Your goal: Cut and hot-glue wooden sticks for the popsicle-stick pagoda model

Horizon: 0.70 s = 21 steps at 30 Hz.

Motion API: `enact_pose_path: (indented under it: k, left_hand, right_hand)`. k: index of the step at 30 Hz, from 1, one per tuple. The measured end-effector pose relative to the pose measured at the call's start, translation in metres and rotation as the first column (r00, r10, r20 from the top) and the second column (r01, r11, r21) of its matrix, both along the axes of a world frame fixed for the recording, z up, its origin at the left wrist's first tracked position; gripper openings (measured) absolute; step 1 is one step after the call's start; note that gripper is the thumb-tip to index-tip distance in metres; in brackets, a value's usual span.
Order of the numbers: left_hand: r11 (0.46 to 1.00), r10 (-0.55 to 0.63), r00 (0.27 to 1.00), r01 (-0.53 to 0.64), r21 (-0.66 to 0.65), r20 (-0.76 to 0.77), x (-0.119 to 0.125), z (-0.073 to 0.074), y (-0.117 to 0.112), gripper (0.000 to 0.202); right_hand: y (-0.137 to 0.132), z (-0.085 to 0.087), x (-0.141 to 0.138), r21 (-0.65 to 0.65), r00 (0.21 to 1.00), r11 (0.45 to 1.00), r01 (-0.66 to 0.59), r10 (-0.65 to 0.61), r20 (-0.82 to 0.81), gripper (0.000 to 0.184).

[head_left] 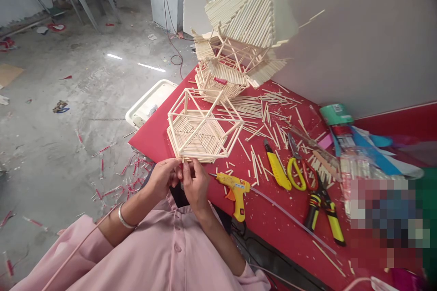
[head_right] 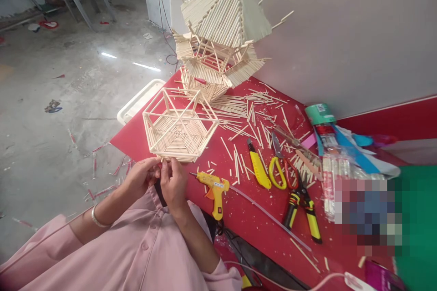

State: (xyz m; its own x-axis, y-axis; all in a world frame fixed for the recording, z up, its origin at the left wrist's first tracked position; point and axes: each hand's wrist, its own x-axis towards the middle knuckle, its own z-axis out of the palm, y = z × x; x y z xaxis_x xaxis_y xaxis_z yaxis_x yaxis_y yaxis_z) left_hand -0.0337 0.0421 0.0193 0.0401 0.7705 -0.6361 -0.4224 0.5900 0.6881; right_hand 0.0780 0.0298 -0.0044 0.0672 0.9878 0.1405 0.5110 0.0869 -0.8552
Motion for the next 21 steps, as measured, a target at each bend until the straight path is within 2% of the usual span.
enact_pose_path:
  k: [21]
  left_hand:
    - [1.000, 0.007, 1.000, -0.007, 0.003, 0.005, -0.0003, -0.0035, 0.0000, 0.029]
  right_hand:
    - [0.0004, -0.0007, 0.0000, -0.001, 1.000, 1.000, -0.005, 0.005, 0.001, 0.020]
